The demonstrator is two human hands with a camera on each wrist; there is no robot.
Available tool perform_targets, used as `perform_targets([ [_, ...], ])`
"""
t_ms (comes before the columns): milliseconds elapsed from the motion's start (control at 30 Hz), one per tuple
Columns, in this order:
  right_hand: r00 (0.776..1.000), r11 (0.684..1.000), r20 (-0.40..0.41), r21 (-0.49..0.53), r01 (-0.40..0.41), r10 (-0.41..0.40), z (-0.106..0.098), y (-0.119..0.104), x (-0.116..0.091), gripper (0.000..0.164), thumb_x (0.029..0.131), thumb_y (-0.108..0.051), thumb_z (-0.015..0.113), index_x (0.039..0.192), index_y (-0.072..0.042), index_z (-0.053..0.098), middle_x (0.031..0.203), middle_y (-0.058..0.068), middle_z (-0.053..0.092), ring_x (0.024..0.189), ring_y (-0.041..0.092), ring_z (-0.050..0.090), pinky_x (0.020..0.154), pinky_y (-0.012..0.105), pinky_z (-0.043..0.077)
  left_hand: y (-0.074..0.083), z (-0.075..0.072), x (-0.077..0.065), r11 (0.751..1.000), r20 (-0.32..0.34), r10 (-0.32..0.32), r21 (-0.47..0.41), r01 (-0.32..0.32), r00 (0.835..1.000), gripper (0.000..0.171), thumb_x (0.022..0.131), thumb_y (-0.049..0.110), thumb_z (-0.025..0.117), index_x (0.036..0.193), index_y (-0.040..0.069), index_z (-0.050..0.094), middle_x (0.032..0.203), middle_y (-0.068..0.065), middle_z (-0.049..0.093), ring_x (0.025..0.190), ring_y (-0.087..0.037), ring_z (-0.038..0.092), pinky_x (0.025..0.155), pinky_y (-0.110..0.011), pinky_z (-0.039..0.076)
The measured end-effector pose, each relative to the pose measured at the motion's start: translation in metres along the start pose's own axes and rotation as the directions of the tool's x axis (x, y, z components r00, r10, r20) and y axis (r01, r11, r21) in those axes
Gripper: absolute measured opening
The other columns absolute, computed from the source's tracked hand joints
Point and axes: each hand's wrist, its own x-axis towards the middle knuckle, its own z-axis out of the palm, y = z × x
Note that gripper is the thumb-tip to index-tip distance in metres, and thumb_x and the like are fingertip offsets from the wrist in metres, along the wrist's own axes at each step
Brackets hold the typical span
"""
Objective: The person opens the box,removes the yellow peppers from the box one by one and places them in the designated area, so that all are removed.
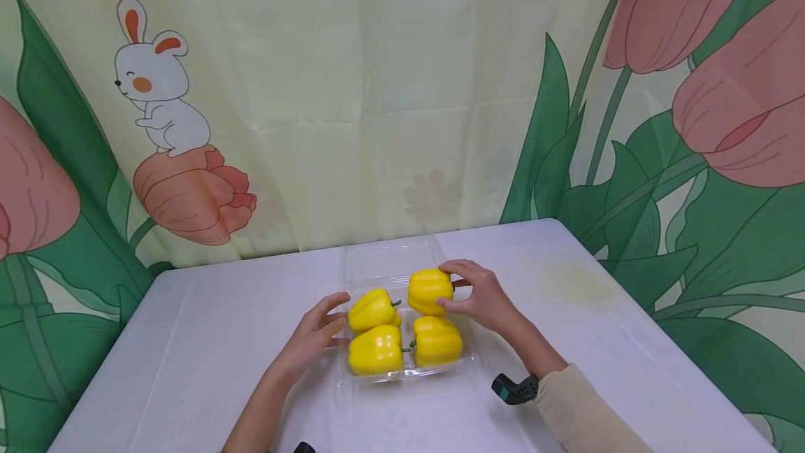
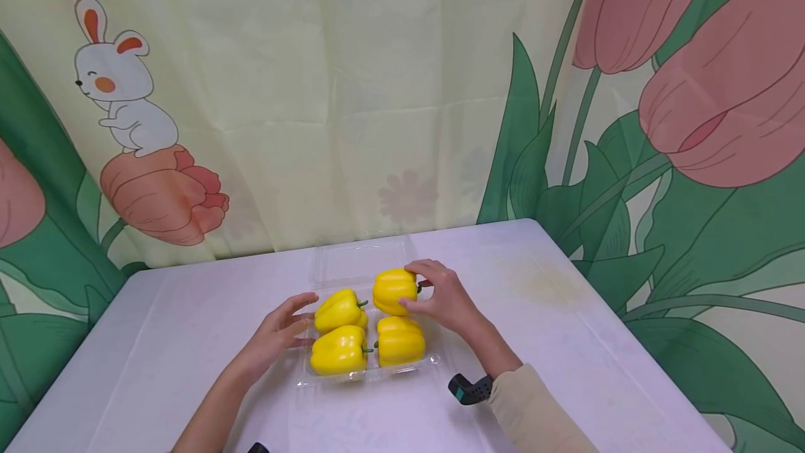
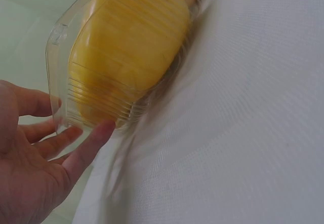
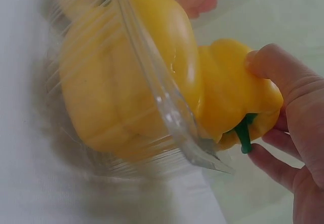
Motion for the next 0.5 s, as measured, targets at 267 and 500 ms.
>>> perform_targets([
  [267, 1.000, 1.000, -0.019, -0.013, 0.016, -0.016, -0.0024, -0.0017, -0.0011, 0.052, 0.074, -0.019, 0.083, 0.122, -0.011, 0.064, 0.125, 0.007, 0.064, 0.109, 0.023, 0.063, 0.084, 0.035, 0.059, -0.0012, 0.0001, 0.0007, 1.000, -0.007, -0.002, 0.002, 0.002, 1.000, 0.047, 0.098, 0.011, 0.051, 0.145, 0.014, 0.041, 0.151, -0.010, 0.041, 0.130, -0.033, 0.050, 0.089, -0.040, 0.058],
  [500, 0.999, 1.000, -0.038, -0.009, 0.028, -0.028, -0.0052, -0.0025, -0.0014, 0.051, 0.075, -0.018, 0.082, 0.121, -0.010, 0.064, 0.124, 0.007, 0.064, 0.109, 0.023, 0.063, 0.084, 0.036, 0.059, -0.0001, 0.0009, 0.0001, 1.000, -0.014, -0.008, 0.007, 0.008, 1.000, 0.047, 0.098, 0.010, 0.050, 0.144, 0.015, 0.041, 0.151, -0.010, 0.041, 0.130, -0.032, 0.050, 0.088, -0.039, 0.058],
])
